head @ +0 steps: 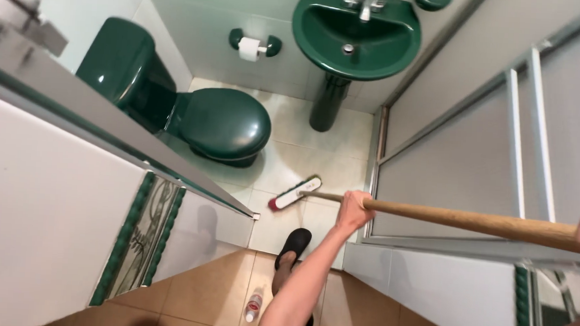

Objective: The person sweeps the bathroom floor with a broom, then sits on the floor to wring out a cloth in a bucket of water. They attach the cloth to a mop and proceed to mop the bathroom floor.

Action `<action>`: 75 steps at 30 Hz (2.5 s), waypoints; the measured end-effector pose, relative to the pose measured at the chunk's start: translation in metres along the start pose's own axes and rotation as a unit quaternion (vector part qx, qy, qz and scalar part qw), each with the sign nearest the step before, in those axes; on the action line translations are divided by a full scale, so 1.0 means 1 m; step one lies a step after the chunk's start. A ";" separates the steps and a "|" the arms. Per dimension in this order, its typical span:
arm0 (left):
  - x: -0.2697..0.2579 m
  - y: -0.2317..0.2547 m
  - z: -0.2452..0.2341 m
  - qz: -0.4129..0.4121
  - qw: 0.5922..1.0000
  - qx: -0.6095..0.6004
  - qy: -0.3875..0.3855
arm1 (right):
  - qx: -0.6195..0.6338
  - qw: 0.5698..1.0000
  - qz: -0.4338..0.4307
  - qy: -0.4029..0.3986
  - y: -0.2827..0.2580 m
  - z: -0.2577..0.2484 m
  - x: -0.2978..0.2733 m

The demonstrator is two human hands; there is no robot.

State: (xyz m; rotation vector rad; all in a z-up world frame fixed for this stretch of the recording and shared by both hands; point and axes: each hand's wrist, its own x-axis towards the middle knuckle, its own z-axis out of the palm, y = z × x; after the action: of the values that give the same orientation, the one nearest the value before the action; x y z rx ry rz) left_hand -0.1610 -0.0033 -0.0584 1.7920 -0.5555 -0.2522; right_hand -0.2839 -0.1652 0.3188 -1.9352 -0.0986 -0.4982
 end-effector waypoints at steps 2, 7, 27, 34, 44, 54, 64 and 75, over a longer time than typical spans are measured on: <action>0.001 0.013 -0.008 0.023 0.999 -0.003 -0.026 | -0.049 0.998 0.028 0.035 -0.009 -0.010 -0.024; 0.057 -0.016 -0.016 0.080 0.989 0.073 -0.097 | -0.105 0.987 -0.052 0.110 -0.071 0.031 -0.024; -0.061 -0.089 -0.020 -0.007 0.963 0.170 -0.210 | 0.174 0.963 -0.038 0.204 -0.058 0.138 -0.161; -0.191 -0.073 0.028 -0.004 0.962 0.087 -0.258 | 0.164 0.955 0.033 0.245 -0.162 0.099 -0.194; -0.257 0.125 -0.011 -0.053 0.956 0.105 -0.268 | 0.200 0.949 0.020 0.243 -0.263 0.056 -0.239; -0.238 -0.026 -0.030 0.089 0.983 0.145 -0.071 | 0.196 0.974 0.010 0.114 -0.189 0.087 -0.259; -0.331 -0.035 0.029 0.089 0.994 -0.007 -0.056 | 0.268 0.961 0.016 0.070 -0.212 0.089 -0.286; -0.353 0.079 -0.017 0.132 0.981 0.035 -0.135 | 0.104 0.972 -0.071 0.200 -0.322 0.112 -0.320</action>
State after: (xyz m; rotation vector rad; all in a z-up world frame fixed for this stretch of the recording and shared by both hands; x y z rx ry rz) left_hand -0.4772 0.1685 -0.0182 1.7395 -0.9971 -0.2968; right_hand -0.6360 0.1194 0.4359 -1.5976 -0.0276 -0.9279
